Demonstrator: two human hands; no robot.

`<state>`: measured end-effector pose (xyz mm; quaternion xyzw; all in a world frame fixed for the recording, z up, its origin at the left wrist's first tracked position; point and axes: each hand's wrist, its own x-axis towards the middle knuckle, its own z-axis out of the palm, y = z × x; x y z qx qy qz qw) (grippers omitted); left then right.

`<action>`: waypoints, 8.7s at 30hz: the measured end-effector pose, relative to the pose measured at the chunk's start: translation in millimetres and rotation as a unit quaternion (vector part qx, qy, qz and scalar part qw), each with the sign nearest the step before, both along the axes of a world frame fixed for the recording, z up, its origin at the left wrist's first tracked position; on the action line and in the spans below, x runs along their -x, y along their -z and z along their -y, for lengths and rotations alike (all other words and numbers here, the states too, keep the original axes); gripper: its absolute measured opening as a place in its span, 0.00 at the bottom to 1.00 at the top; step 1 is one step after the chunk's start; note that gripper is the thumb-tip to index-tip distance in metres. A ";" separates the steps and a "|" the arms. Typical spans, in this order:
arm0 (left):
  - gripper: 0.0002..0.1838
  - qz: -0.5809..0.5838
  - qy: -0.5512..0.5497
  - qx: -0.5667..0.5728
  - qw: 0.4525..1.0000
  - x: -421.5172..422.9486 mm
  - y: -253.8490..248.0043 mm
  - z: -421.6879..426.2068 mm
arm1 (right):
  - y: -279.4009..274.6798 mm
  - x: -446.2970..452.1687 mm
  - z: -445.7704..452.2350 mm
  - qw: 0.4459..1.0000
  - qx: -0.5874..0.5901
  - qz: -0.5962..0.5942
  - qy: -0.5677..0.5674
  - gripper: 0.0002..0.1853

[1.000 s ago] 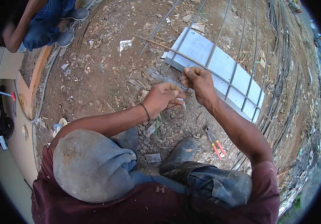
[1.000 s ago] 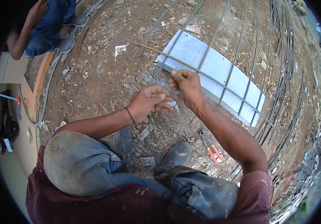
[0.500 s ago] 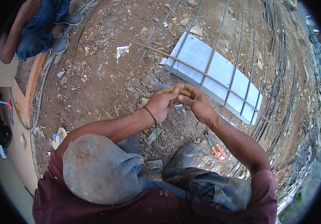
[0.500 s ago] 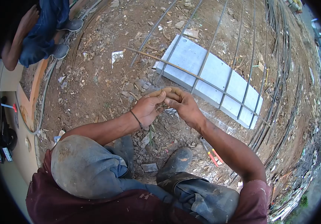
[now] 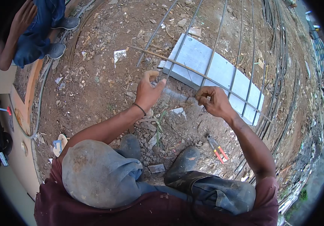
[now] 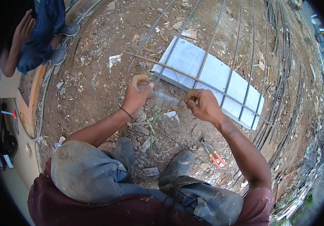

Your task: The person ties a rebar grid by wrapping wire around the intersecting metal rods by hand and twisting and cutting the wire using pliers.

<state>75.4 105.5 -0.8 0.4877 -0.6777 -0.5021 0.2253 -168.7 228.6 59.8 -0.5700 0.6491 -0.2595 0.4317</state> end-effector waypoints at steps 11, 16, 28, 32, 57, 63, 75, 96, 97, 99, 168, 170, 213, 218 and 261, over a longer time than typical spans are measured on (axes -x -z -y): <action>0.12 -0.161 -0.024 -0.245 0.956 51.1 15.2 12.5 | -7.3 5.0 14.8 0.940 -0.020 -0.304 -0.153 0.06; 0.10 -0.161 -0.036 -0.273 0.948 50.8 14.0 13.1 | -0.6 5.1 23.2 0.893 0.002 -0.410 -0.185 0.08; 0.12 -0.113 -0.072 -0.350 0.927 52.6 6.0 23.3 | 25.5 -24.4 79.6 0.870 0.097 -0.471 -0.114 0.09; 0.11 -0.148 -0.138 -0.425 0.882 56.6 27.7 44.9 | 26.2 -27.6 84.0 0.869 0.084 -0.475 -0.105 0.09; 0.10 -0.080 -0.023 0.085 0.993 66.5 15.3 54.4 | 24.3 -31.1 102.9 0.890 0.084 -0.440 -0.084 0.09; 0.11 -0.232 -0.167 -0.165 0.944 71.9 10.8 39.7 | 31.9 -27.9 94.8 0.888 0.108 -0.442 -0.063 0.07; 0.01 -0.074 -0.100 0.088 0.988 75.0 24.2 34.7 | 34.4 -26.0 95.5 0.842 0.197 -0.495 -0.086 0.07; 0.05 -0.123 -0.049 -0.023 0.991 74.3 23.7 47.4 | 11.3 -21.4 118.9 0.954 0.054 -0.291 0.037 0.15; 0.05 -0.122 -0.047 -0.022 0.991 74.4 21.0 44.1 | 11.9 -21.1 115.1 0.953 0.076 -0.289 0.039 0.14; 0.08 -0.203 -0.135 -0.148 0.958 75.6 17.7 36.8 | 13.3 -20.2 111.0 0.952 0.099 -0.285 0.043 0.13; 0.21 -0.182 0.069 -0.450 0.871 76.0 -12.1 87.2 | -1.0 -20.9 64.9 0.828 0.192 -0.526 -0.023 0.08; 0.22 -0.188 0.075 -0.448 0.871 73.1 -15.9 89.5 | -5.3 -18.6 66.5 0.834 0.197 -0.516 -0.011 0.08; 0.21 -0.206 0.032 -0.349 0.914 77.1 -5.5 71.9 | 3.9 -28.7 75.9 0.867 0.161 -0.466 0.069 0.11; 0.17 -0.204 -0.028 -0.316 0.926 83.0 3.7 64.2 | -23.4 -27.6 97.2 0.867 0.287 -0.390 0.116 0.13; 0.17 -0.268 -0.062 -0.456 0.847 79.7 -32.1 65.8 | 59.9 37.9 172.9 0.901 -0.080 0.371 0.210 0.07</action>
